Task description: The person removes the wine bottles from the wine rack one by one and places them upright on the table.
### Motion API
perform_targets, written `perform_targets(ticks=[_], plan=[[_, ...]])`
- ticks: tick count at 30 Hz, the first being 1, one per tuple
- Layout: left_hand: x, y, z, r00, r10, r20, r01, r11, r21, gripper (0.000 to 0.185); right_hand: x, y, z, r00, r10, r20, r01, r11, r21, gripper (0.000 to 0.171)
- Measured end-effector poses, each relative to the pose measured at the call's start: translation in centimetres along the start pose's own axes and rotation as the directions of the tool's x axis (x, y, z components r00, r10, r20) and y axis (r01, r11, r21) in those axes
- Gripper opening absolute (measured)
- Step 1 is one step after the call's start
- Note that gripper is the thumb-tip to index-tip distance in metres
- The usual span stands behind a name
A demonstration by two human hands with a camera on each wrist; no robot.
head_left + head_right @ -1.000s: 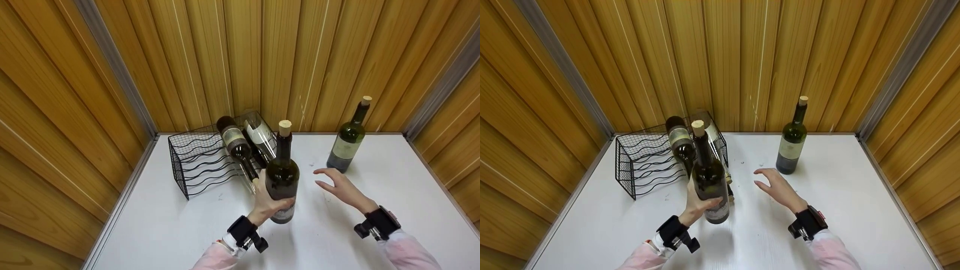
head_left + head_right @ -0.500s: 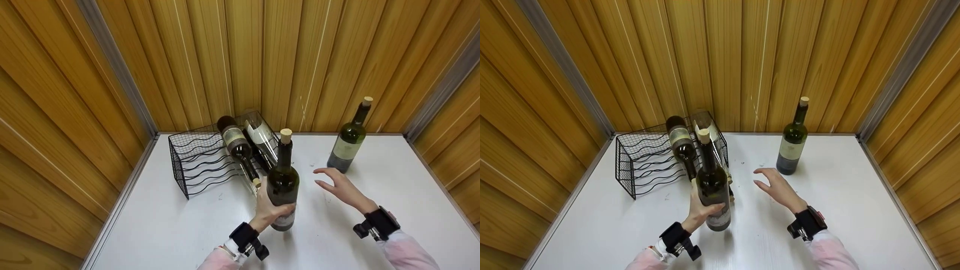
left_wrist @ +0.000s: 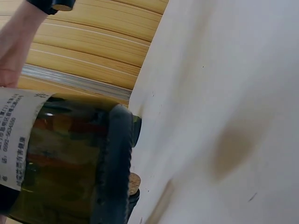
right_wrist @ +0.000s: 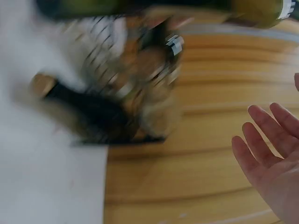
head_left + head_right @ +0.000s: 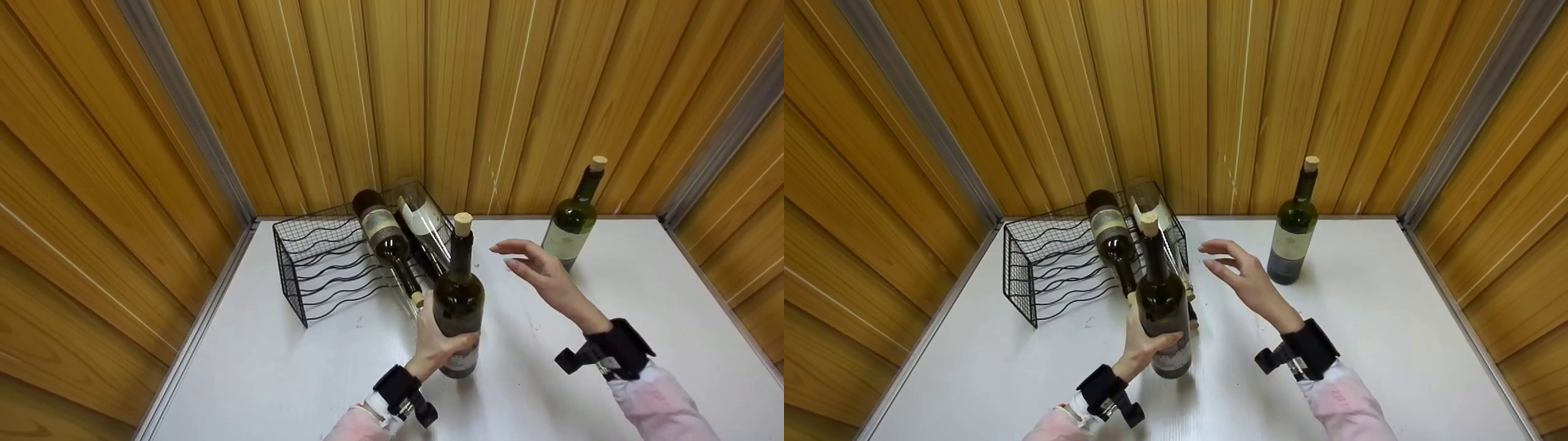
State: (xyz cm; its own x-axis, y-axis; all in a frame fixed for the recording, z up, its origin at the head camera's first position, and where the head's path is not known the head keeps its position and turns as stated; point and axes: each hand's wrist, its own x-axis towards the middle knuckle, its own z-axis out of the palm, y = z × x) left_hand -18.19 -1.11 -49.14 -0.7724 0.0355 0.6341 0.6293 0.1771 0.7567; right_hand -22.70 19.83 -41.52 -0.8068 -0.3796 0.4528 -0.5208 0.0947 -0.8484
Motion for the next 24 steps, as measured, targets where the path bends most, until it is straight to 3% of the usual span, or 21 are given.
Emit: perform_targets(ticks=[3,8,15,19,24], plan=[[0.0,0.7,0.0,1.000,-0.011,0.004,0.011,1.000,0.000,0.063,0.8,-0.9,0.7,0.998,-0.059,0.025,0.055,0.990,0.133,0.031],[-0.2,0.7,0.1,1.000,-0.013,0.027,0.013,1.000,-0.002,0.063,1.7,-2.0,2.2,0.993,-0.094,0.067,0.077,0.973,0.216,0.036],[-1.3,-3.1,1.3,0.999,-0.020,0.045,0.020,1.000,-0.002,0.069,2.6,-2.8,3.7,0.993,-0.059,0.105,0.027,0.958,0.284,0.043],[-1.4,-3.6,1.5,0.999,-0.009,0.042,0.009,1.000,0.005,0.071,3.1,-2.9,4.3,0.986,-0.087,0.141,0.033,0.937,0.348,0.042],[-1.4,-3.7,1.6,0.999,0.007,0.052,-0.006,1.000,-0.015,0.071,3.3,-3.2,4.9,0.984,-0.093,0.154,0.037,0.942,0.332,0.039]])
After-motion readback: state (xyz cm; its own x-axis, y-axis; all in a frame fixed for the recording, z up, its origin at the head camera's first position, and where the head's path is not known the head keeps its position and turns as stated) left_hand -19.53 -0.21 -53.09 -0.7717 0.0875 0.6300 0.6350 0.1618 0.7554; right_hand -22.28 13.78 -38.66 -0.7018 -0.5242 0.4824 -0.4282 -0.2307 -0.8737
